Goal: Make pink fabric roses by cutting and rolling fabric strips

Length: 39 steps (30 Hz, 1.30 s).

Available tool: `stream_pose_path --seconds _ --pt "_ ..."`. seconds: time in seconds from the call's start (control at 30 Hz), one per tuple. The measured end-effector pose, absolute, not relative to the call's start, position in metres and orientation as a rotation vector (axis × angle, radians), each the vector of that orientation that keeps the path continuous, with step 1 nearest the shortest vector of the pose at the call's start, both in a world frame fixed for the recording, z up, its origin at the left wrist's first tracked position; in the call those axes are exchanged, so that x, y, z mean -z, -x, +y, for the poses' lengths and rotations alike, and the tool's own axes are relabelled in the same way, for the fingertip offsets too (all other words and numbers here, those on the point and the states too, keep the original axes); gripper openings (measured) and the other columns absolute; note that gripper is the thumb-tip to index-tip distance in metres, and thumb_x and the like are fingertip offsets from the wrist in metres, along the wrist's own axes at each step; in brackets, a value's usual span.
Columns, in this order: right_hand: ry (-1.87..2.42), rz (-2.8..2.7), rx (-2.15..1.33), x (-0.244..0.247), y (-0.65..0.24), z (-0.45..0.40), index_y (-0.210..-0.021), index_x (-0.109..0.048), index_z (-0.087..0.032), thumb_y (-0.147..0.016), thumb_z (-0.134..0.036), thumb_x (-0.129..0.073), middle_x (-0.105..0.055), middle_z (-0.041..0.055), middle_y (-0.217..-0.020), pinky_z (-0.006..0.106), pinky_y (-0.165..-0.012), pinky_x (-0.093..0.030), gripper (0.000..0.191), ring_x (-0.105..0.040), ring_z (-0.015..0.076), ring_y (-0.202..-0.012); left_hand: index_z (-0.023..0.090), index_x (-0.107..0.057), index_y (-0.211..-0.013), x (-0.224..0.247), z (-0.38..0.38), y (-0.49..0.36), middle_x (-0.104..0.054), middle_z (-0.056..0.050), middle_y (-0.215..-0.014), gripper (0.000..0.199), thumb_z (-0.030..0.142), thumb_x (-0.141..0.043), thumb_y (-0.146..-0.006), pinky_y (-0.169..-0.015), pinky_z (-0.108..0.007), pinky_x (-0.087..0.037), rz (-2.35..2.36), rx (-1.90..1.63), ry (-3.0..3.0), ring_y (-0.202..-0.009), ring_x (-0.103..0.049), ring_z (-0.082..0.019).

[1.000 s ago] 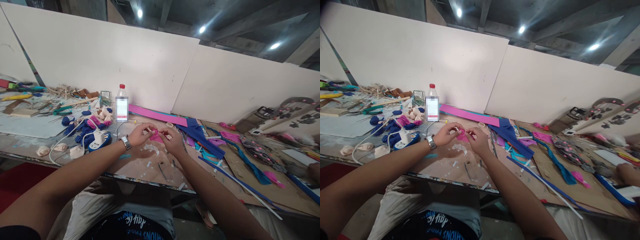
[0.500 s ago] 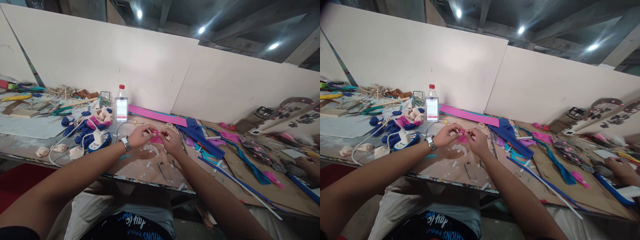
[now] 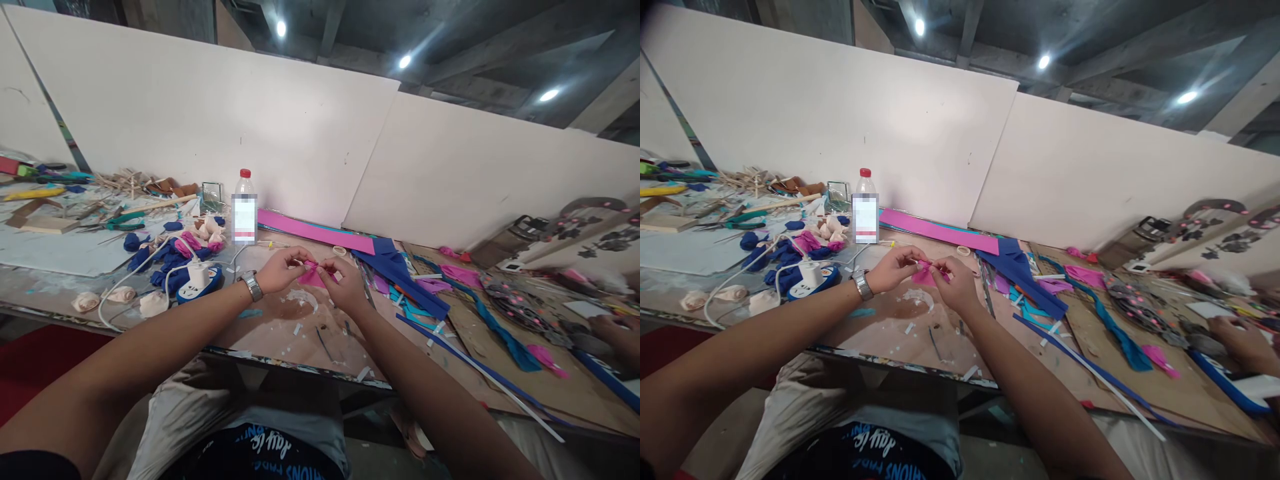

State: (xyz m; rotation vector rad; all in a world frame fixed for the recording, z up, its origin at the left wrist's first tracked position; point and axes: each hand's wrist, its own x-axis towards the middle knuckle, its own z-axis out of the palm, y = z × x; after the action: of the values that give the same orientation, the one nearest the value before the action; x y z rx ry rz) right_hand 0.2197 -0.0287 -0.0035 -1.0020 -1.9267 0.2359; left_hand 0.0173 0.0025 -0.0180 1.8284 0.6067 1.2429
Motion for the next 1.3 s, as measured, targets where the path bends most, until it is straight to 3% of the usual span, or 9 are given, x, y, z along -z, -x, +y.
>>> stream_pose_path --seconds 0.33,0.5,0.67,0.87,1.17,1.3 --pt "1.025 -1.919 -0.213 0.004 -0.219 -0.029 -0.085 -0.069 -0.021 -0.09 -0.032 -0.065 -0.072 0.0048 -0.082 0.033 -0.07 -0.05 0.012 -0.064 0.0202 -0.076 0.016 -0.07 -0.1 0.012 -0.007 -0.021 -0.074 -0.009 -0.1 0.03 0.038 -0.077 -0.082 -0.086 -0.035 -0.053 0.643 -1.261 -1.821 -0.092 -0.069 -0.019" --pt "1.005 -1.897 -0.253 0.003 -0.217 -0.03 -0.092 -0.07 -0.022 -0.089 -0.035 -0.068 -0.073 0.0051 -0.086 0.033 -0.071 -0.052 0.013 -0.065 0.0198 -0.077 0.015 -0.069 -0.098 0.015 -0.003 -0.022 -0.074 -0.008 -0.095 0.032 0.044 -0.074 -0.085 -0.076 -0.03 -0.052 0.623 -1.256 -1.76 -0.084 -0.068 -0.017" --pt "0.975 -1.911 -0.235 -0.001 -0.217 -0.034 -0.093 -0.071 -0.022 -0.089 -0.03 -0.068 -0.074 0.0052 -0.088 0.034 -0.073 -0.053 0.01 -0.067 0.02 -0.08 0.015 -0.066 -0.105 0.016 -0.001 -0.021 -0.073 -0.01 -0.102 0.033 0.042 -0.072 -0.087 -0.078 -0.029 -0.05 0.524 -1.213 -1.654 -0.089 -0.068 -0.017" --pt "0.994 -1.929 -0.184 0.001 -0.219 -0.031 -0.089 -0.072 -0.022 -0.09 -0.03 -0.068 -0.075 0.0046 -0.087 0.034 -0.073 -0.052 0.009 -0.067 0.0205 -0.08 0.017 -0.06 -0.129 0.012 -0.007 -0.019 -0.075 -0.01 -0.104 0.046 0.043 -0.067 -0.091 -0.073 -0.027 -0.048 0.527 -1.097 -1.685 -0.087 -0.067 -0.017" --pt "1.005 -1.937 -0.187 0.001 -0.219 -0.031 -0.085 -0.071 -0.023 -0.09 -0.036 -0.07 -0.074 0.0039 -0.082 0.035 -0.072 -0.051 0.014 -0.066 0.021 -0.078 0.019 -0.056 -0.136 0.014 -0.008 -0.019 -0.073 -0.013 -0.114 0.051 0.045 -0.065 -0.093 -0.082 -0.034 -0.052 0.466 -1.064 -1.74 -0.097 -0.068 -0.021" --pt "0.999 -1.945 -0.226 0.002 -0.22 -0.03 -0.085 -0.072 -0.023 -0.091 -0.039 -0.07 -0.074 0.0044 -0.083 0.036 -0.073 -0.051 0.017 -0.067 0.0217 -0.079 0.019 -0.056 -0.135 0.015 -0.007 -0.019 -0.073 -0.01 -0.104 0.051 0.046 -0.063 -0.094 -0.075 -0.03 -0.051 0.509 -1.08 -1.791 -0.086 -0.066 -0.017"
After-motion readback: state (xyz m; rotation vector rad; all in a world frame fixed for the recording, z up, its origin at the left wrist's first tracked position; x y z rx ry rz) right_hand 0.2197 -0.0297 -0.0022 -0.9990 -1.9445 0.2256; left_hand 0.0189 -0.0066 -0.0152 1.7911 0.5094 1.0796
